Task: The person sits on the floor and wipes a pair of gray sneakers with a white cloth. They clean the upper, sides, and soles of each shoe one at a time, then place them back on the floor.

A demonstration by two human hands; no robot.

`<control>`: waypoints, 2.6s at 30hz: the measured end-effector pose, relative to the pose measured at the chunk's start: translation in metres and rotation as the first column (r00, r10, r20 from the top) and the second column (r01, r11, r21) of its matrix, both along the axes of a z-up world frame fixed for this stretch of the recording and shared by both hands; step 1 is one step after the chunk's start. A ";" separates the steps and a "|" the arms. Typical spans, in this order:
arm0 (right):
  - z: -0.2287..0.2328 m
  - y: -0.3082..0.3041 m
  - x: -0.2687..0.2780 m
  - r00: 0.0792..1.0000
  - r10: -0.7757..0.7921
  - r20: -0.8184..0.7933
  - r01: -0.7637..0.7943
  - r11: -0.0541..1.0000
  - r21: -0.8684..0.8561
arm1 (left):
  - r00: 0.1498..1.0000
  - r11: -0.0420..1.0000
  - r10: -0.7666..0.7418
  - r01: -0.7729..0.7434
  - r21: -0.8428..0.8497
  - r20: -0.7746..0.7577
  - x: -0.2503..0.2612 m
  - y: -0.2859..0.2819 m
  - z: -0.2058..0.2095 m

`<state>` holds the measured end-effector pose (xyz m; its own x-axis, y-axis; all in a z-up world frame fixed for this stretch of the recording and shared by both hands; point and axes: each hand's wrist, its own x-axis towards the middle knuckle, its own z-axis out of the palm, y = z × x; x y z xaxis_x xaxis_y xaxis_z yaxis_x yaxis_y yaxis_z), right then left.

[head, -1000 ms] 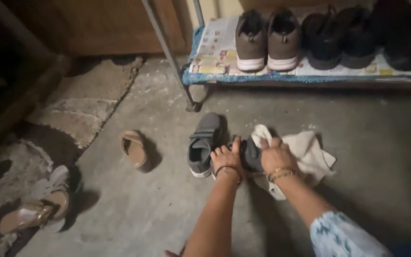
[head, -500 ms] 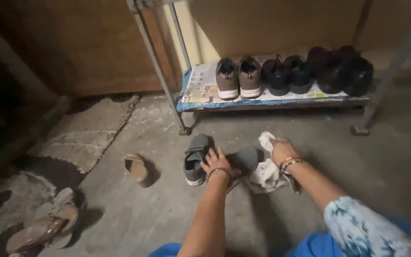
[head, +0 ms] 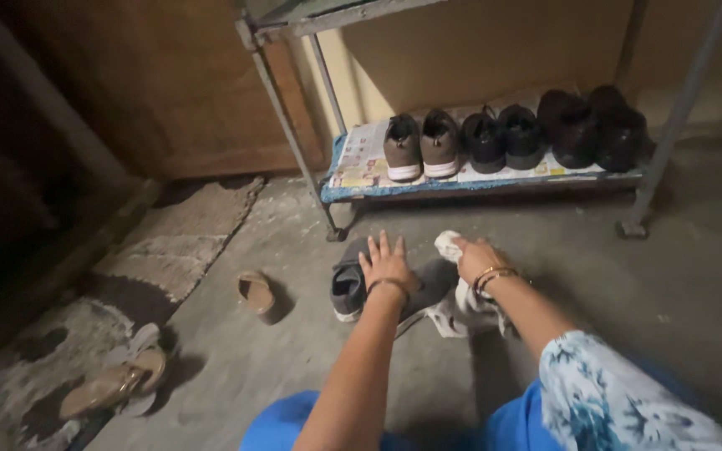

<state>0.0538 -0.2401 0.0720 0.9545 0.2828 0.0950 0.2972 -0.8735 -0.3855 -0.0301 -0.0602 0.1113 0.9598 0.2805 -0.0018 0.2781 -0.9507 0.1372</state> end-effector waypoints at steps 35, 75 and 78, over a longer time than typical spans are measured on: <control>-0.096 0.009 0.049 0.988 -0.081 0.132 0.095 0.990 -0.101 | 0.930 0.930 0.071 -0.193 -0.314 -0.362 0.000 0.041 -0.095; -0.065 0.032 0.051 0.935 0.354 -0.018 -0.157 0.459 0.874 | 0.814 0.647 -0.069 0.476 -0.595 0.577 0.001 0.060 -0.038; -0.034 0.043 0.024 0.926 0.289 0.242 -0.373 0.610 0.699 | 0.816 0.728 0.004 0.394 -0.561 0.579 -0.005 0.050 -0.021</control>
<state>0.0775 -0.1969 0.0383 0.7836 0.3789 0.4924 0.5803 -0.1630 -0.7979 -0.0346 -0.0098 0.0904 0.8942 0.2073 0.3969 -0.2059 -0.5968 0.7755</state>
